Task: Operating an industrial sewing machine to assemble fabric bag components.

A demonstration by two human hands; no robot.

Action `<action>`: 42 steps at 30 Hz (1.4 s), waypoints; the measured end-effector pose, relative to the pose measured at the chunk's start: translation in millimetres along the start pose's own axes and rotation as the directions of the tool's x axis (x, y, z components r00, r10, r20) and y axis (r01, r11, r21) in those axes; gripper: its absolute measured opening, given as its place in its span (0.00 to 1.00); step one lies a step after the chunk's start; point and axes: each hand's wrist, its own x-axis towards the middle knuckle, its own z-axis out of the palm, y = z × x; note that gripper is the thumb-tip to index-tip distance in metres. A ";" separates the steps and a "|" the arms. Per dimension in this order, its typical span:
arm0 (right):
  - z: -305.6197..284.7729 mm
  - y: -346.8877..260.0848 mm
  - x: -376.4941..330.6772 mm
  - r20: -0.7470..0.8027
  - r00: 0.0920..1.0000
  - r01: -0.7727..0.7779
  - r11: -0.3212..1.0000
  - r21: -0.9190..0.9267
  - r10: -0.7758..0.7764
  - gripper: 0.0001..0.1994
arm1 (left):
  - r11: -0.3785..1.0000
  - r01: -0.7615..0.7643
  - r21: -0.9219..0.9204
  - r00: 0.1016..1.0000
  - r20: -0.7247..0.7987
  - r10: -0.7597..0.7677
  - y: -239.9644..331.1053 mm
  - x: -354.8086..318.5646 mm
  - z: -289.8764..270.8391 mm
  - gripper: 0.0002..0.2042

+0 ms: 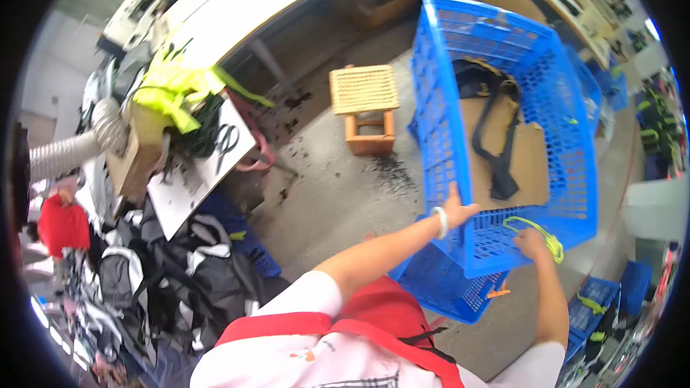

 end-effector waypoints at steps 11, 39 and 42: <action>14.2 -276.0 -117.6 -0.845 0.469 0.720 0.664 0.200 -0.255 0.04 | 0.959 0.150 -0.239 0.973 0.209 -0.100 -95.9 -47.4 -90.0 0.21; 139.4 -473.7 314.8 -0.211 0.915 0.395 0.873 0.287 -0.345 0.22 | 0.897 0.337 0.287 0.927 -0.267 -0.263 -268.8 4.6 -431.3 0.14; 136.8 -456.9 404.9 -0.345 0.784 0.550 0.835 -0.002 -0.517 0.29 | 0.923 0.298 0.243 0.937 -0.259 -0.235 -272.7 77.3 -398.6 0.15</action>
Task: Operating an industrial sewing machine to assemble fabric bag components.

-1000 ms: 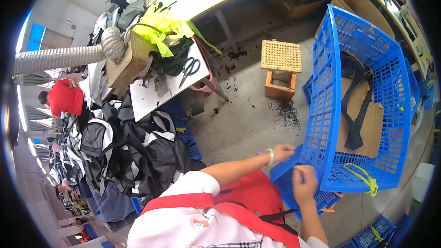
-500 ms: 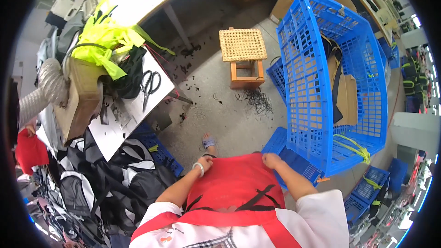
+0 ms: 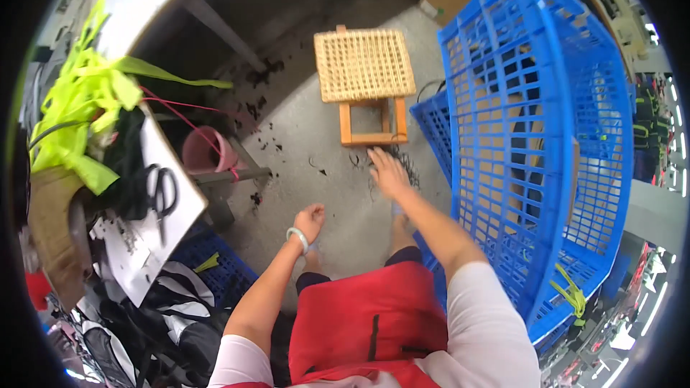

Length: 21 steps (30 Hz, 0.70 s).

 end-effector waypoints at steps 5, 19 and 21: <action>21.1 115.2 52.2 0.024 1.000 -0.003 1.000 -0.018 0.004 0.22 | 0.998 0.028 0.055 0.996 0.082 -0.033 25.4 63.6 55.1 0.15; -3.5 200.7 232.1 0.108 0.825 -0.392 0.424 0.817 0.555 0.29 | 0.620 -0.305 0.723 0.946 0.157 0.282 104.1 277.2 123.6 0.23; -11.3 207.4 238.0 0.246 0.823 -0.475 0.381 0.793 0.512 0.27 | 0.623 -0.295 0.724 0.944 0.120 0.308 102.4 284.2 127.8 0.20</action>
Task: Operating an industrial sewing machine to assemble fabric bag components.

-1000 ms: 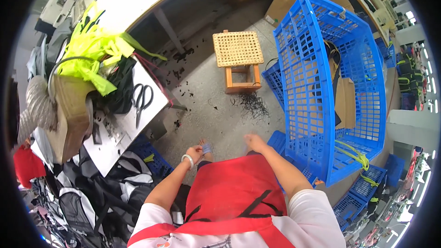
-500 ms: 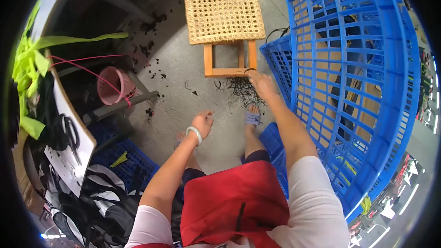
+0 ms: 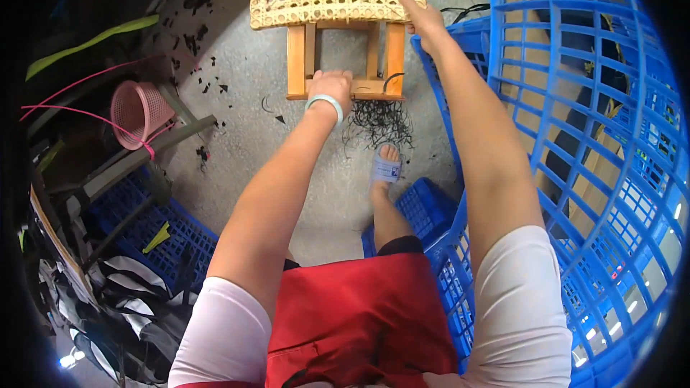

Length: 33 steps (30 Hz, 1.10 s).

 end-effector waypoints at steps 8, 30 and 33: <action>26.5 -71.3 -128.7 -0.010 0.984 0.167 0.909 0.383 -0.176 0.21 | 0.953 0.082 -0.292 0.996 -0.001 -0.086 0.0 -129.9 -16.4 0.22; 78.8 24.2 -397.0 0.401 0.912 -0.262 0.882 0.392 0.093 0.22 | -0.744 0.138 -0.654 0.847 0.468 -0.254 -138.1 -426.9 -30.6 0.27; 105.3 57.5 -377.0 0.451 0.877 -0.321 0.902 0.289 0.167 0.22 | -0.649 0.047 -0.760 0.884 0.335 -0.328 -172.1 -444.1 -10.4 0.34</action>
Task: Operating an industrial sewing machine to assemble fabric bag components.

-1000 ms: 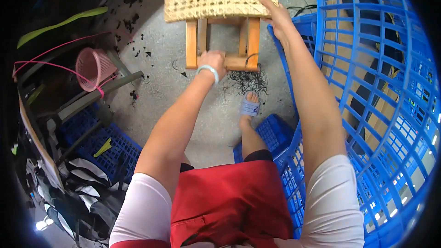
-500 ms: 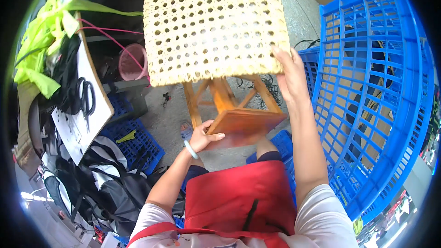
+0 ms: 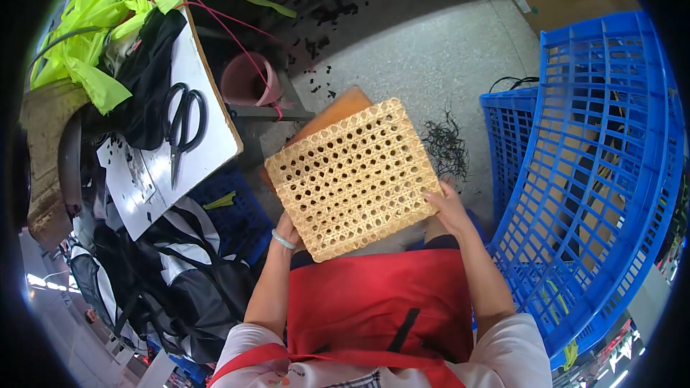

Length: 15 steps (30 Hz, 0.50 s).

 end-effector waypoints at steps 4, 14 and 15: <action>8.7 6.8 35.4 0.088 0.996 0.033 0.929 -0.370 0.000 0.20 | 0.940 -0.062 -0.336 0.998 -0.018 0.060 -0.9 -6.5 -10.0 0.42; 118.5 -43.7 93.2 0.358 0.889 0.439 0.316 -0.841 -0.284 0.30 | 0.933 -0.120 -0.340 0.989 -0.121 0.083 -74.8 -41.1 -53.2 0.39; 131.3 -44.7 92.6 0.320 0.947 0.278 0.543 -0.792 -0.019 0.30 | 0.936 -0.113 -0.333 0.991 -0.111 0.079 -80.4 -49.8 -69.1 0.39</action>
